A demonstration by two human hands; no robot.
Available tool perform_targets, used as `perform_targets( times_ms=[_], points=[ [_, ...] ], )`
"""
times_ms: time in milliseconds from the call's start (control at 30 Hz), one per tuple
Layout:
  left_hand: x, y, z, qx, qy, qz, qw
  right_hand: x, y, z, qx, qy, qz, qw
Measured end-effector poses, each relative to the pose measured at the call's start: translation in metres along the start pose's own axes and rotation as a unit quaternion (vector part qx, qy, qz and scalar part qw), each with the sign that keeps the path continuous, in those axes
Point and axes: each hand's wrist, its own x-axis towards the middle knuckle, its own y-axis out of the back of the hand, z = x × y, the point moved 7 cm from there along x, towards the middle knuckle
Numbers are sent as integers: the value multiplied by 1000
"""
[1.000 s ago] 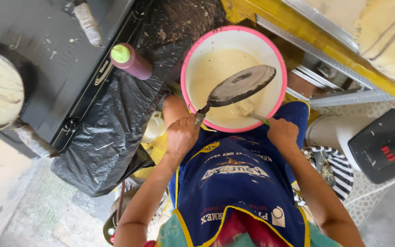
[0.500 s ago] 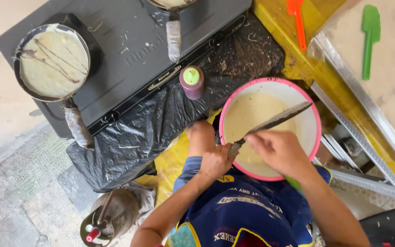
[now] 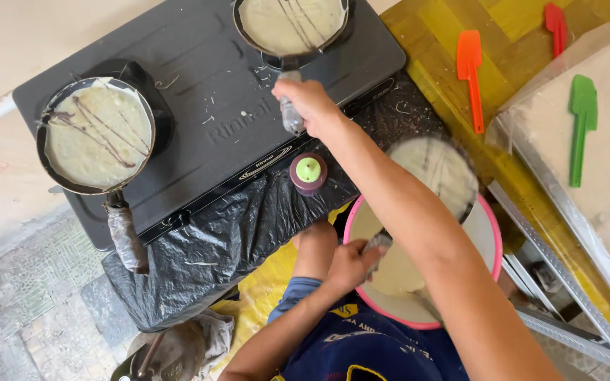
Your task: Cooking crepes on a stovetop using a pan and batter
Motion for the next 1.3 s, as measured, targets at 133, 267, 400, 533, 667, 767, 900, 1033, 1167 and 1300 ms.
perform_targets(
  times_ms=[133,267,400,533,667,767,900,1033,1167,1300],
  points=[
    [36,19,119,-47,-69,39,996,-88,39,-68,168,34,-69,983],
    [108,53,180,-220,-151,189,945,-174,124,-93,113,101,-124,981],
    [148,90,214,-321,-180,339,866,-265,209,-70,186,138,-226,946],
    [198,122,197,-365,-163,358,844,-315,299,27,281,98,-99,949],
    [192,140,190,-309,-126,387,860,-370,350,100,411,163,-69,894],
    [161,113,221,-366,-142,305,868,-407,398,141,419,198,-18,886],
    [119,67,205,-547,-114,153,815,-444,475,154,353,249,82,898],
    [78,-13,125,-452,-78,99,883,-460,593,146,231,216,320,893],
    [63,-51,-15,-354,129,-35,926,-466,703,165,26,116,578,807],
    [27,-57,-74,-253,216,-54,942,-438,771,191,-428,-12,647,630]
  ],
)
